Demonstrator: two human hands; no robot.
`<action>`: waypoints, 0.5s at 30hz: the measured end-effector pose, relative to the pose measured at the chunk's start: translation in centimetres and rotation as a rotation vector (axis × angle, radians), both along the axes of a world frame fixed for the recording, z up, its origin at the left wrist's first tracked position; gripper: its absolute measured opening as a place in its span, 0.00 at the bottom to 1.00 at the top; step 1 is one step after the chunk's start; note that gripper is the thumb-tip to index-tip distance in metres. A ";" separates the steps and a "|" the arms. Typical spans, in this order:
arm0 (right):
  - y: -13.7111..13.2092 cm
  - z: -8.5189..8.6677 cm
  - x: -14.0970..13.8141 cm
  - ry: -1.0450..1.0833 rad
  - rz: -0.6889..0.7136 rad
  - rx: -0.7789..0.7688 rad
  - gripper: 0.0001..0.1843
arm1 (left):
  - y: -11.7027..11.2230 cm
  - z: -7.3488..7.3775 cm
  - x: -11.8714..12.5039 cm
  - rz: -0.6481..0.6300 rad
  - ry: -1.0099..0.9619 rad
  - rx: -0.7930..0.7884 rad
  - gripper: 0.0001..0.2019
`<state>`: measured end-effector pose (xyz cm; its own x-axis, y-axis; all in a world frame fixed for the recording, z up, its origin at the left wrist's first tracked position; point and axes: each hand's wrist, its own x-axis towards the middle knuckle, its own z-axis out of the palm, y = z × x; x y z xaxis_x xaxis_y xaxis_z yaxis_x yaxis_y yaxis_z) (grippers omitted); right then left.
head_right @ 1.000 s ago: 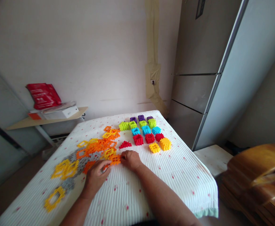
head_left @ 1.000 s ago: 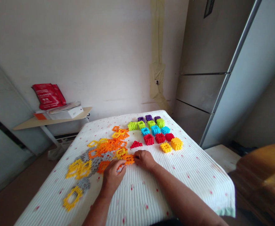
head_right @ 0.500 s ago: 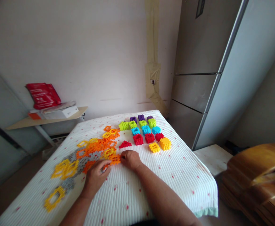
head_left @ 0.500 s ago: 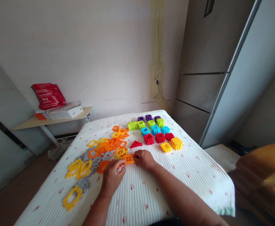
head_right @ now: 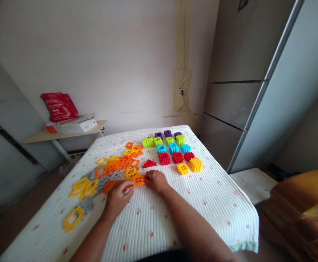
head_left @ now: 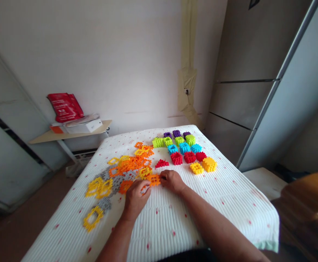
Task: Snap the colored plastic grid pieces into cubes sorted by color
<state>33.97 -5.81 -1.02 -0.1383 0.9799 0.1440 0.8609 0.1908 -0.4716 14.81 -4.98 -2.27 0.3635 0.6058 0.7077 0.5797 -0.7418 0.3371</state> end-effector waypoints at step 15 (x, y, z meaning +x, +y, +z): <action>-2.4 0.1 1.5 0.142 -0.135 0.005 0.08 | -2.3 0.7 0.7 -0.149 0.294 -0.007 0.07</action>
<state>35.47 -8.18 -0.95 0.0162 0.9874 0.1571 0.8034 0.0807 -0.5899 15.52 -7.24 -1.60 0.6366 0.5351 0.5553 0.5383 -0.8240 0.1769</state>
